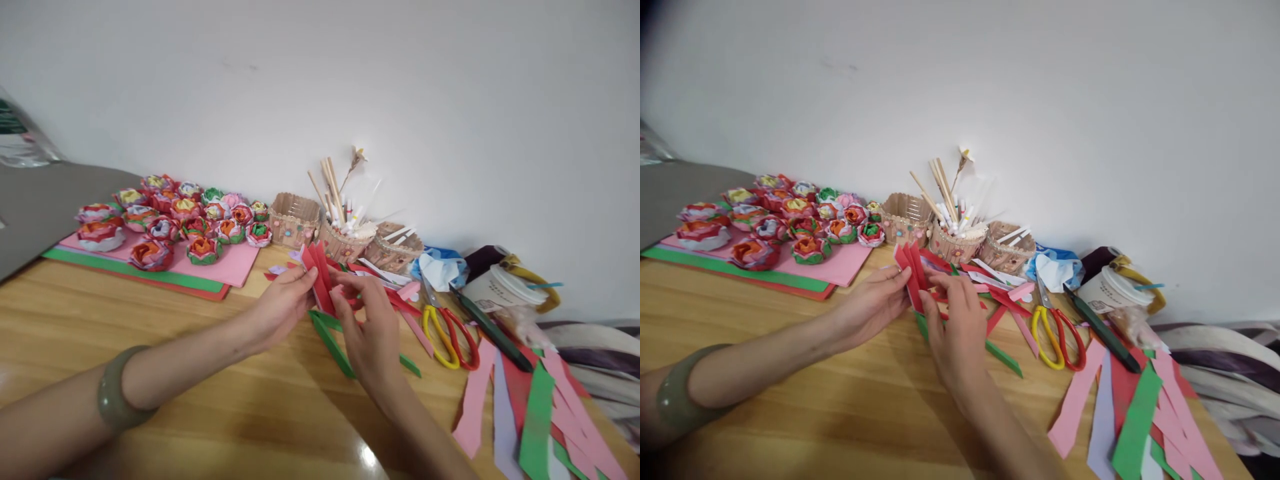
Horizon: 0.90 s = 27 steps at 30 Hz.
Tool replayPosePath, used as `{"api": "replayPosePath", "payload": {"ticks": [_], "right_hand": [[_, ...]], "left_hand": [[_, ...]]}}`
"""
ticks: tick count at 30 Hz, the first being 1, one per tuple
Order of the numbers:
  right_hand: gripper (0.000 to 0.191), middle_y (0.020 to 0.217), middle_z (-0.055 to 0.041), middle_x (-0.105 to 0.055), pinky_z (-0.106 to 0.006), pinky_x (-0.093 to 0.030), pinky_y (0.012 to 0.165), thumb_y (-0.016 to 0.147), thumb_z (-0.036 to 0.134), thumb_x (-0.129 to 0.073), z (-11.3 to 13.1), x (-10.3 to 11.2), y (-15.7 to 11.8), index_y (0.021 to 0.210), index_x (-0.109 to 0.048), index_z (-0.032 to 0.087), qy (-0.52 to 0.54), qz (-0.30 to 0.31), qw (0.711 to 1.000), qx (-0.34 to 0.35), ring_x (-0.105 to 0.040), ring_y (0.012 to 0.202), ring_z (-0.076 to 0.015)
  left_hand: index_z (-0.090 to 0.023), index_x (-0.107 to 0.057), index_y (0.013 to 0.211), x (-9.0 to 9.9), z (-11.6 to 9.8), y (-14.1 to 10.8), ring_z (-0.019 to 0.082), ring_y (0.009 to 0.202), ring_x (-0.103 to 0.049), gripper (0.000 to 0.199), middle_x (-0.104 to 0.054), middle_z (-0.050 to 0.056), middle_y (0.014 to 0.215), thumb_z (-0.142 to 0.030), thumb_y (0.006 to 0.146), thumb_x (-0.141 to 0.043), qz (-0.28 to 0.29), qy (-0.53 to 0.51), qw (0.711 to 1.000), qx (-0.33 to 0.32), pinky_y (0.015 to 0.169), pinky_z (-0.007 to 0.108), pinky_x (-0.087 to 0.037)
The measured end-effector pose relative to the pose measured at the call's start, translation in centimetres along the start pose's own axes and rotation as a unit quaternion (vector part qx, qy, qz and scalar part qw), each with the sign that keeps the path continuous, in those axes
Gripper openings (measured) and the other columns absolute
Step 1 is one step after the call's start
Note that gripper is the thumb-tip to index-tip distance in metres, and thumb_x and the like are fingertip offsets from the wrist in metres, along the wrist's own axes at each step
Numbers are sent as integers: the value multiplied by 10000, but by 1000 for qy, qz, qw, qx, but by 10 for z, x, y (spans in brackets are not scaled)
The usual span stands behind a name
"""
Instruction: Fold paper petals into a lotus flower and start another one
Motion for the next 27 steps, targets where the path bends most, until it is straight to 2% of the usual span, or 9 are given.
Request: {"api": "replayPosePath", "payload": {"ticks": [3,5,8,11,14,17,23,25,27], "right_hand": [[326,1014,-126,-559,-402,-484,759,898,199,-381,1,-13,-8,1195,-512,167,-55,6,998,5,-533,933,-233],[384,1015,-146,-537,-413,-487,745,894,162,-353,2,-20,-13,1260,-469,152,-82,10,996,22,-512,942,-245],[394,987,-140,-521,-409,-488,738,889,132,-350,6,-28,-17,1262,-476,164,-91,13,995,27,-486,937,-245],[365,979,-136,-517,-407,-485,748,899,139,-352,10,-32,-18,1229,-506,156,-87,32,996,18,-477,937,-244],[350,992,-153,-520,-433,-478,775,899,138,-352,11,-35,-17,1212,-507,112,-102,47,994,16,-479,943,-252],[329,1011,-152,-528,-445,-475,790,897,135,-358,9,-36,-15,1186,-516,124,-113,50,992,33,-485,945,-250],[323,1050,-150,-561,-420,-452,821,906,105,-331,7,-27,-12,1188,-487,102,-132,41,986,89,-470,978,-246],[324,1034,-145,-568,-420,-441,816,903,100,-326,4,-21,-10,1185,-487,106,-155,41,982,101,-467,971,-250],[298,982,-148,-568,-423,-437,783,895,102,-332,-1,-16,-7,1116,-532,102,-193,39,974,109,-468,926,-261]], "left_hand": [[-150,-665,876,-3,5,-4,148,866,-609,159,-688,49,893,-157,831,-512,-12,-39,999,-20,811,268,-443],[-166,-650,946,-5,7,-7,157,969,-586,200,-677,46,962,-136,842,-482,-17,-61,997,-33,874,282,-423],[-170,-631,971,-7,7,-12,153,1042,-556,220,-660,42,1015,-111,845,-460,-35,-86,995,-36,944,289,-388],[-160,-621,887,-7,8,-15,148,1027,-564,177,-658,41,987,-99,838,-463,-62,-104,992,-18,956,287,-383],[-163,-606,848,-7,9,-17,148,1009,-571,151,-660,32,945,-93,825,-474,-53,-112,992,-22,954,293,-387],[-171,-604,839,-7,10,-18,156,1013,-568,125,-661,24,948,-98,794,-514,-43,-101,994,-27,951,302,-387],[-153,-618,805,-9,12,-19,188,1013,-564,72,-672,44,897,-146,745,-578,-29,-36,999,-21,940,329,-372],[-147,-622,814,-6,7,-15,199,988,-569,90,-673,47,887,-171,730,-603,-16,41,998,-37,930,340,-369],[-161,-620,857,-1,-4,-10,197,942,-575,157,-668,33,896,-200,707,-643,-8,158,984,-77,898,336,-384]]}}
Point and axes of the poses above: each hand's wrist, its own y-axis towards the middle knuckle, its own x-axis out of the back of the hand, z = x × y, the point moved 2 cm from there along y, towards the middle knuckle
